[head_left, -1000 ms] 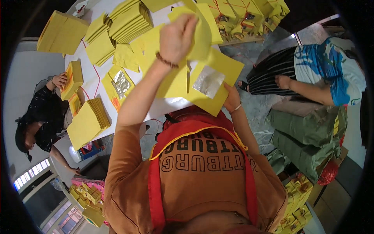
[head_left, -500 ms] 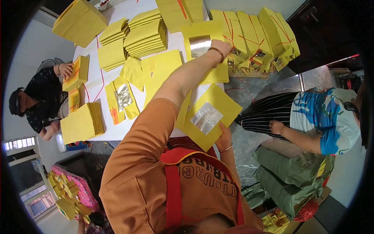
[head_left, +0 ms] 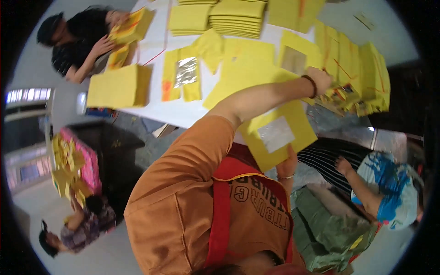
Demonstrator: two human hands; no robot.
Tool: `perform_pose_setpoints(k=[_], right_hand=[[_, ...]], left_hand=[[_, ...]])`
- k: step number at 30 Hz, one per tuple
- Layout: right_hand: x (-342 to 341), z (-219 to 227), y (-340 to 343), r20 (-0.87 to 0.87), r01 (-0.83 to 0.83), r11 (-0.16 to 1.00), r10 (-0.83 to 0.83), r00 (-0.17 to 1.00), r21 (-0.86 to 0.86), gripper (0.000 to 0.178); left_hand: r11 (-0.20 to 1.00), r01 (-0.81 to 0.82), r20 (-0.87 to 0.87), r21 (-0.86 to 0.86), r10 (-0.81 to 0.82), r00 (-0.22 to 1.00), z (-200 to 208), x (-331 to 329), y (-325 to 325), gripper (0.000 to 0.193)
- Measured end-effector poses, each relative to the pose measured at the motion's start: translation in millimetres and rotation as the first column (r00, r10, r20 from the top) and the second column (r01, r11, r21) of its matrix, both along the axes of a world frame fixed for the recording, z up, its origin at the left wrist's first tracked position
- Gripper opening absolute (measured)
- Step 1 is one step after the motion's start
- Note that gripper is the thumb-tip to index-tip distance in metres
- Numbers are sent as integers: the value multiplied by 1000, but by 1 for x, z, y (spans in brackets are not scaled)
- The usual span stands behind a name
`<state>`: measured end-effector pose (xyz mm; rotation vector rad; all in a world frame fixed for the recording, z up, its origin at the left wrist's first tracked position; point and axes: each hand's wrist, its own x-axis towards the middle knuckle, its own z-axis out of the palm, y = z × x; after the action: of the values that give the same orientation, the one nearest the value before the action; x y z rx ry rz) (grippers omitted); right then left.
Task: Folding and stacking yellow joss paper sheets with silver foil inserts.
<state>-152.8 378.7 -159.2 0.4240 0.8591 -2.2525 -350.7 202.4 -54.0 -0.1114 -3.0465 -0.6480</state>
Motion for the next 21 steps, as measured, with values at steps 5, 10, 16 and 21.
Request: perform_pose_setpoints(k=[5, 10, 16, 21], right_hand=[[-7, 8, -7, 20, -20, 998, 18, 1000, 65, 37], [-7, 10, -5, 3, -11, 998, 10, 1000, 59, 36], [-18, 5, -5, -38, -62, 989, 68, 997, 136, 35], [-19, -1, -2, -64, -86, 983, 98, 993, 165, 35]], left_hand=[[937, -35, -668, 347, 273, 692, 2, 112, -112, 20], [671, -731, -271, 124, 732, 626, -40, 245, -271, 22], [698, -704, -157, -132, 687, 710, -74, 279, -371, 26], [688, -684, 96, -242, 718, 689, -75, 257, -388, 52]])
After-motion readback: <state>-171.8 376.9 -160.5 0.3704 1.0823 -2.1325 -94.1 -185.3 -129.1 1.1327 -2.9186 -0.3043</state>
